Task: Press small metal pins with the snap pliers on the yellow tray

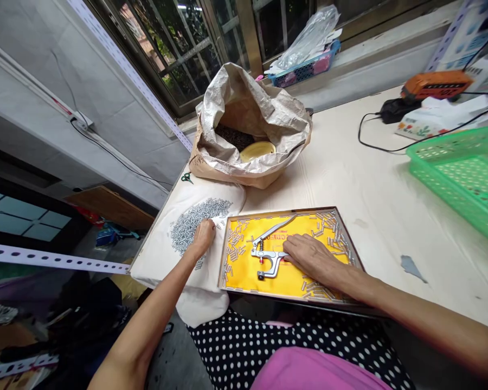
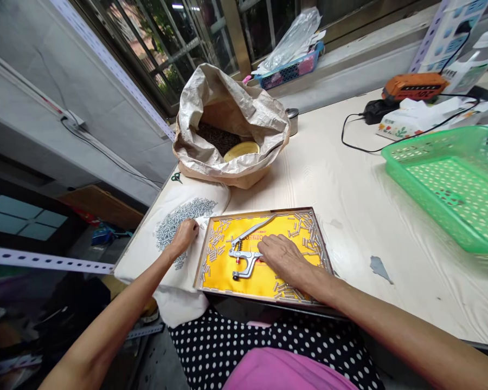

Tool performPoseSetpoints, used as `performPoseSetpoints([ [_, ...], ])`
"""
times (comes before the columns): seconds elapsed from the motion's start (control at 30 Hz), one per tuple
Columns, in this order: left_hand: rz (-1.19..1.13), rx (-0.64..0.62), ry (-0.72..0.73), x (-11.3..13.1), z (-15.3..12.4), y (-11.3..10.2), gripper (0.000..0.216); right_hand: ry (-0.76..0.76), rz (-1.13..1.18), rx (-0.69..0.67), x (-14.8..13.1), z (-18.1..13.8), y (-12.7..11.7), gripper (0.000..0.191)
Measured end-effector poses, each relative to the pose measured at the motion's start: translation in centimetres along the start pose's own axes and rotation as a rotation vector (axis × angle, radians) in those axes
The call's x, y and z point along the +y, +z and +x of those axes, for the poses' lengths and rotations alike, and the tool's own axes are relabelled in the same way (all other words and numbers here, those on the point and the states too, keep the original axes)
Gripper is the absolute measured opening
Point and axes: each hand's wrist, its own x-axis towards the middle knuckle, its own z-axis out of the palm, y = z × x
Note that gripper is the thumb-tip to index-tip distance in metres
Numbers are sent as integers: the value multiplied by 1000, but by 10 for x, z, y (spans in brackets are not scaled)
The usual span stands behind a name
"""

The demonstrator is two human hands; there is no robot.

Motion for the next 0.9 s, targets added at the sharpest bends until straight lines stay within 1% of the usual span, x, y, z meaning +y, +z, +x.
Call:
performPoseSetpoints([
  [0.1,-43,41,-22,8,-3,-9,20,7,-13,3,0,0,2,13],
  [0.17,-92,42,-34,16,-13,-12,20,11,-23,0,-1,0,1,14],
  [0.2,-155,19,-39,22,-22,-13,21,8,-27,-5,-2,0,0,14],
  [0.23,-225,-20,-38,29,-33,-11,22,2,-32,-13,-3,0,-1,14],
  [0.27,-385,-83,-48,36,-47,-9,23,-6,-36,-21,-4,0,-2,15],
  [0.33,-671,-252,-97,52,-76,0,20,-34,-54,-26,-6,-1,-6,18],
  [0.37,-764,-338,-125,60,-89,4,21,-56,-69,-23,-7,-1,-8,21],
  [0.43,-864,-414,-175,72,-111,13,25,-110,-111,-7,-9,-1,-13,25],
  [0.53,-911,-437,-244,80,-125,24,28,-167,-177,22,-11,-2,-18,27],
  [0.67,-904,-467,-339,80,-126,32,27,-160,-201,35,-12,-3,-18,28],
  [0.77,-869,-473,-356,82,-125,32,27,-133,-178,19,-12,-3,-13,27],
  [0.9,-817,-510,-369,87,-122,28,24,-99,-151,-24,-10,-3,-9,27],
])
